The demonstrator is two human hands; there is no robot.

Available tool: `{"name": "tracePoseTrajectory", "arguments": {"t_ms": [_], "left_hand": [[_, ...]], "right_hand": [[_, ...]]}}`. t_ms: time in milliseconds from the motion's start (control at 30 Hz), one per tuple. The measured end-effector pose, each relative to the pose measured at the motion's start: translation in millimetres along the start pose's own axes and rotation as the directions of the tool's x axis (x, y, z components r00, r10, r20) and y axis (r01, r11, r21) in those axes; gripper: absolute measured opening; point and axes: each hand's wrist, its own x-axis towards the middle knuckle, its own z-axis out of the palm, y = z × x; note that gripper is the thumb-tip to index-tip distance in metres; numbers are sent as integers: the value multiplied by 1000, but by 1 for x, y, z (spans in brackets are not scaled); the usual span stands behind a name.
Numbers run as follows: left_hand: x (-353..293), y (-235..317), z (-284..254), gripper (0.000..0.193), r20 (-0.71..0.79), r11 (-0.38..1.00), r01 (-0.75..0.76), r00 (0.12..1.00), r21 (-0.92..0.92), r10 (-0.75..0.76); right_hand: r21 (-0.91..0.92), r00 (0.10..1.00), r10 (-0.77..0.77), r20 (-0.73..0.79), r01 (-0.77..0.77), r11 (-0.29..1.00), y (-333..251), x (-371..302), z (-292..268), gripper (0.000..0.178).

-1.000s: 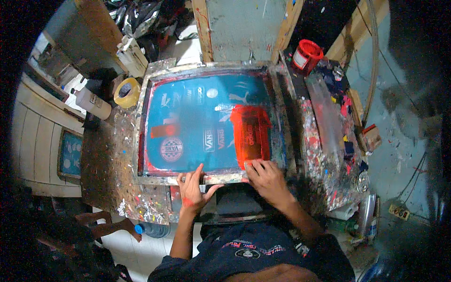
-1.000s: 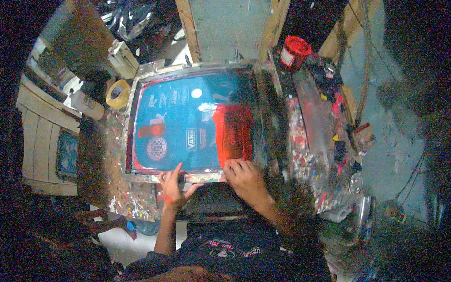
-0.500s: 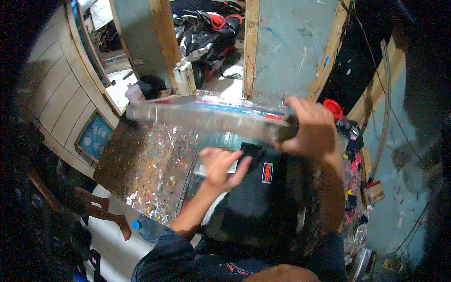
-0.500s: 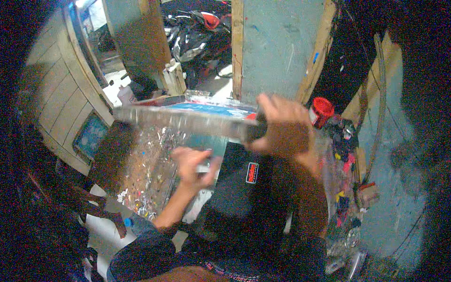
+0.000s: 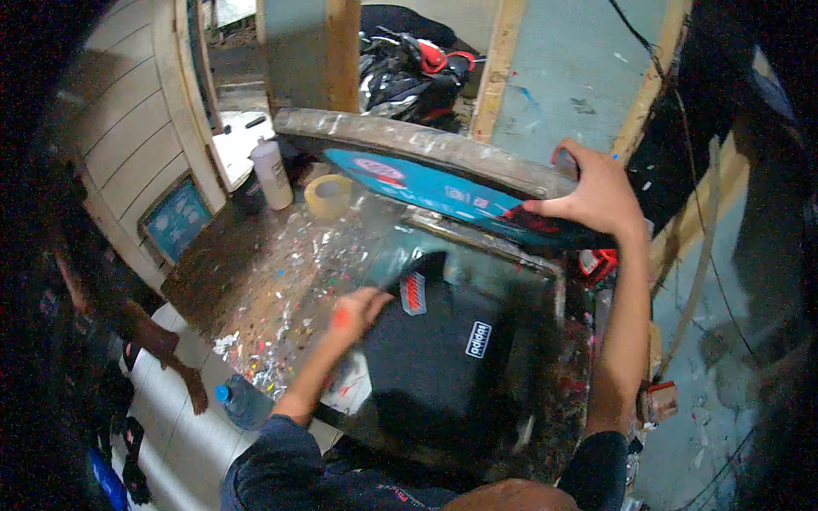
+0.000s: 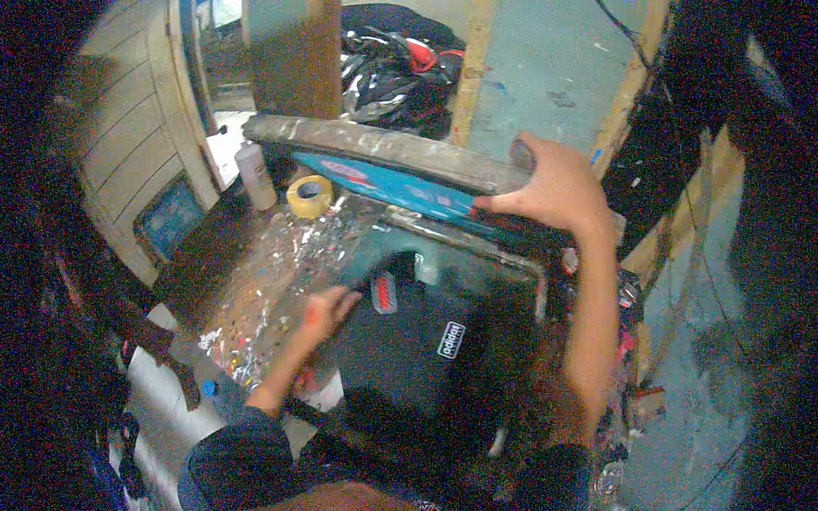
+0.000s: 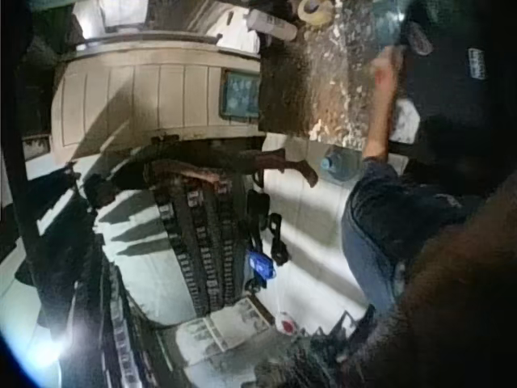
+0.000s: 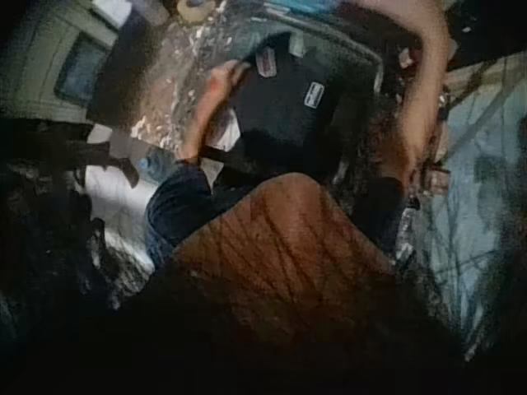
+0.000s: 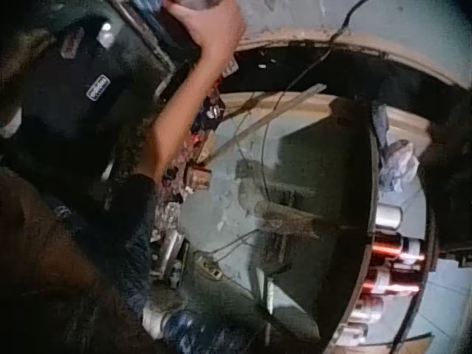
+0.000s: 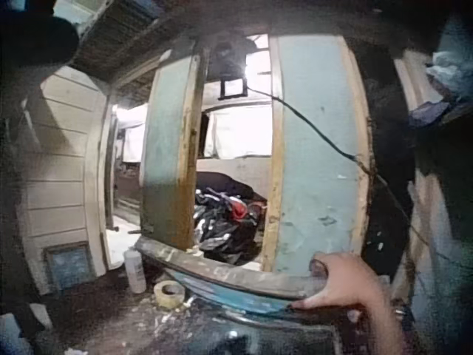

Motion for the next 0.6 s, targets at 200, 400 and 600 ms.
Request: {"name": "tracePoseTrajectory", "arguments": {"t_ms": [200,400,600], "left_hand": [[-9,-126,-155,90,-302,619,348,936,704,-183],[30,50,28,64,-78,956,-271,957,111,281],[-27,262,241,43,386,693,-561,577,-453,720]], "right_hand": [[37,1000,-13,5,13,999,-8,10,-3,87],[68,998,-61,-32,63,996,11,18,6,89],[50,995,-92,-47,94,994,12,13,4,89]]}}
